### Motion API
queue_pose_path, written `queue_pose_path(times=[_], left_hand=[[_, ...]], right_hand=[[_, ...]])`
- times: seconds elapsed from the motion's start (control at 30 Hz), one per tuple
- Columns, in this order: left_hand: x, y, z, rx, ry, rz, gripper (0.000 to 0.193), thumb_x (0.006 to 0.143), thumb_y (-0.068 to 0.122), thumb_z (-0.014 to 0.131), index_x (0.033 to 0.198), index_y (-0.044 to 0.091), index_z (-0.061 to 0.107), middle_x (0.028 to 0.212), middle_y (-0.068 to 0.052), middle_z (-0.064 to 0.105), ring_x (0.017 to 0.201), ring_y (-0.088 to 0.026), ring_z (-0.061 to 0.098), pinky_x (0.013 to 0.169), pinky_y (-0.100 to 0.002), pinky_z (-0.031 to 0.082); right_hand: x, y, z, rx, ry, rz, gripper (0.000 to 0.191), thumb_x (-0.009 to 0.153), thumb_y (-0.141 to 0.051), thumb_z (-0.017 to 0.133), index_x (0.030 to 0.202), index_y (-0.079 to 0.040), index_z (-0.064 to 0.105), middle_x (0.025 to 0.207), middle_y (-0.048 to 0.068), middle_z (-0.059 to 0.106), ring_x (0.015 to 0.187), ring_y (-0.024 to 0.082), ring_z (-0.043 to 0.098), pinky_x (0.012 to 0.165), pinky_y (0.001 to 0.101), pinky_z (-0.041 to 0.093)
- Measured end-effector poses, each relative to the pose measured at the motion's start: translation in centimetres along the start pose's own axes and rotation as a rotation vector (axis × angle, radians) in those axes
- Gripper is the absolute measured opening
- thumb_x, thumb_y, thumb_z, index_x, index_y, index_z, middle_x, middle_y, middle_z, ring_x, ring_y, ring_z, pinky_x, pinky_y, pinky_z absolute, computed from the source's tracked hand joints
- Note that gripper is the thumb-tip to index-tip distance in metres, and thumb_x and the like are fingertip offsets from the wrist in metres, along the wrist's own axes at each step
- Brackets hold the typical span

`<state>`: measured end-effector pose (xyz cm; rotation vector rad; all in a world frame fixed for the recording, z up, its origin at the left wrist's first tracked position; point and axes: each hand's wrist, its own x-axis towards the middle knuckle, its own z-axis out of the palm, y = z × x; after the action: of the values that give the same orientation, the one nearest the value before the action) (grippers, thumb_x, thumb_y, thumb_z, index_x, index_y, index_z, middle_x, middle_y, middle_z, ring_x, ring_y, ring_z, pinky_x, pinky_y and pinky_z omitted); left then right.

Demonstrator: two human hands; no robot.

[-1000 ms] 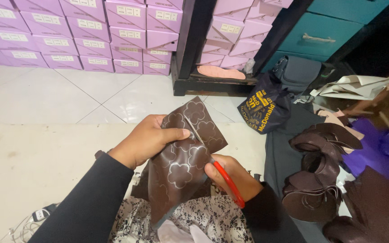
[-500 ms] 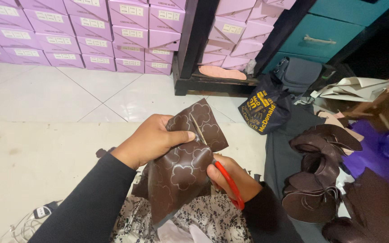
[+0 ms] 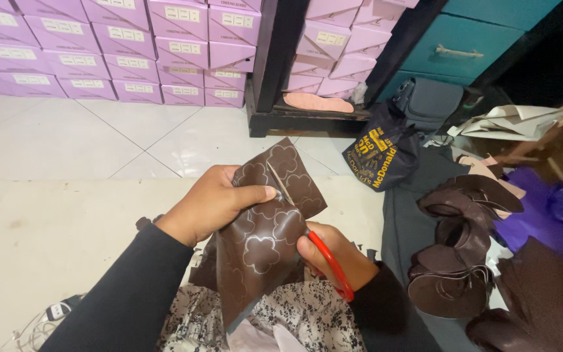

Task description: The person uses red-handled scissors to cut cloud-shaped pieces from a brown patterned sheet. They repeatedly cut out shapes and place them on the floor, continuing the process throughout the clip.

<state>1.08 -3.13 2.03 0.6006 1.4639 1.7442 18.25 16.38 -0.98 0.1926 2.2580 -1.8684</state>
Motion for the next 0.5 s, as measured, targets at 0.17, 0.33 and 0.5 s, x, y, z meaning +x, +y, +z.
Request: queue_pose_path(times=[0.17, 0.33, 0.5], left_hand=[[-0.1, 0.3, -0.1, -0.045, -0.006, -0.008, 0.021, 0.084, 0.011, 0.073, 0.102, 0.0, 0.076, 0.089, -0.006, 0.078, 0.073, -0.011, 0.071, 0.07, -0.026, 0.058], [-0.1, 0.2, -0.3, -0.049, -0.039, 0.0, 0.021, 0.085, 0.01, 0.074, 0.102, -0.001, 0.076, 0.089, -0.006, 0.077, 0.073, -0.011, 0.07, 0.069, -0.026, 0.058], [-0.1, 0.0, -0.3, -0.002, -0.04, -0.017, 0.021, 0.085, 0.01, 0.074, 0.102, -0.001, 0.077, 0.088, -0.006, 0.077, 0.073, -0.011, 0.07, 0.07, -0.026, 0.057]], right_hand=[[-0.1, -0.1, 0.3, 0.086, 0.042, 0.043, 0.038, 0.1, -0.039, 0.054, 0.091, -0.002, 0.057, 0.061, -0.002, 0.047, 0.049, 0.007, 0.039, 0.044, 0.0247, 0.033], [-0.3, -1.1, 0.4, -0.119, 0.051, -0.033, 0.043, 0.102, -0.042, 0.051, 0.094, -0.001, 0.062, 0.069, -0.002, 0.054, 0.061, 0.007, 0.048, 0.054, 0.0244, 0.042], [-0.5, -2.1, 0.5, -0.154, -0.025, -0.188, 0.053, 0.103, -0.048, 0.049, 0.112, 0.001, 0.065, 0.095, 0.001, 0.069, 0.091, 0.01, 0.062, 0.082, 0.0279, 0.052]])
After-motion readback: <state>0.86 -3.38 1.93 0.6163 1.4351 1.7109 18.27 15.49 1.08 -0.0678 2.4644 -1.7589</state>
